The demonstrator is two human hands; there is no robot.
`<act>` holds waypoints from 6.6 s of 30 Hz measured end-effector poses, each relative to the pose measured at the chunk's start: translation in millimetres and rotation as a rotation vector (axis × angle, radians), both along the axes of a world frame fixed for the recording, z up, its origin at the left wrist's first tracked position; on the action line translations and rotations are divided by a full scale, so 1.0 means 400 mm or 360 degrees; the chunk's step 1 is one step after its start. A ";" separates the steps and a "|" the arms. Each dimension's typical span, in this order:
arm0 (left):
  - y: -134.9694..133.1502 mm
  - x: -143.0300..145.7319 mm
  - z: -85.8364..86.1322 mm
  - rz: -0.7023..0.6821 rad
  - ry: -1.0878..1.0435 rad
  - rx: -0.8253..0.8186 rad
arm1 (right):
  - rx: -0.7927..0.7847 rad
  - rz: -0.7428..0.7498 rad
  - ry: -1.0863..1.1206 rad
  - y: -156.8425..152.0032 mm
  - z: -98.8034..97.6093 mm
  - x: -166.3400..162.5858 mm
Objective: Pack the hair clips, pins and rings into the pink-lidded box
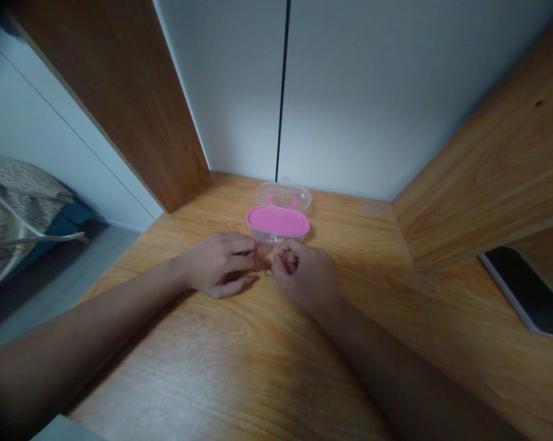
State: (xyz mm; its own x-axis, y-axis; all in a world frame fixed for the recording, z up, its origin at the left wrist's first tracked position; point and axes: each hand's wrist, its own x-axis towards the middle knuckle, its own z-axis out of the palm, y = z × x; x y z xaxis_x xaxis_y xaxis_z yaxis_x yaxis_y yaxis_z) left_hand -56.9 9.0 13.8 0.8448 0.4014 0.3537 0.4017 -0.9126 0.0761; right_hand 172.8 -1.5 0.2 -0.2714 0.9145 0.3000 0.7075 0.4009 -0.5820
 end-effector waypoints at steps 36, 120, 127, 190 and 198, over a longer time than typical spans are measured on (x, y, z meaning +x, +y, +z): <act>0.008 0.005 0.003 0.0040 -0.0031 0.0170 | -0.0030 0.0223 -0.0379 -0.017 0.013 -0.012; 0.000 0.008 -0.001 0.0100 -0.0572 0.0415 | 0.0530 0.0397 0.0073 -0.015 0.013 -0.006; 0.007 0.004 -0.008 0.0161 -0.0530 0.0426 | 0.0585 0.0388 0.0100 -0.016 0.015 -0.006; 0.011 -0.004 -0.009 0.0371 -0.0552 0.0448 | 0.0373 -0.0497 0.0745 0.056 -0.001 0.017; 0.010 -0.004 -0.007 0.0379 -0.0537 0.0444 | 0.0397 -0.0517 0.0751 0.054 0.001 0.015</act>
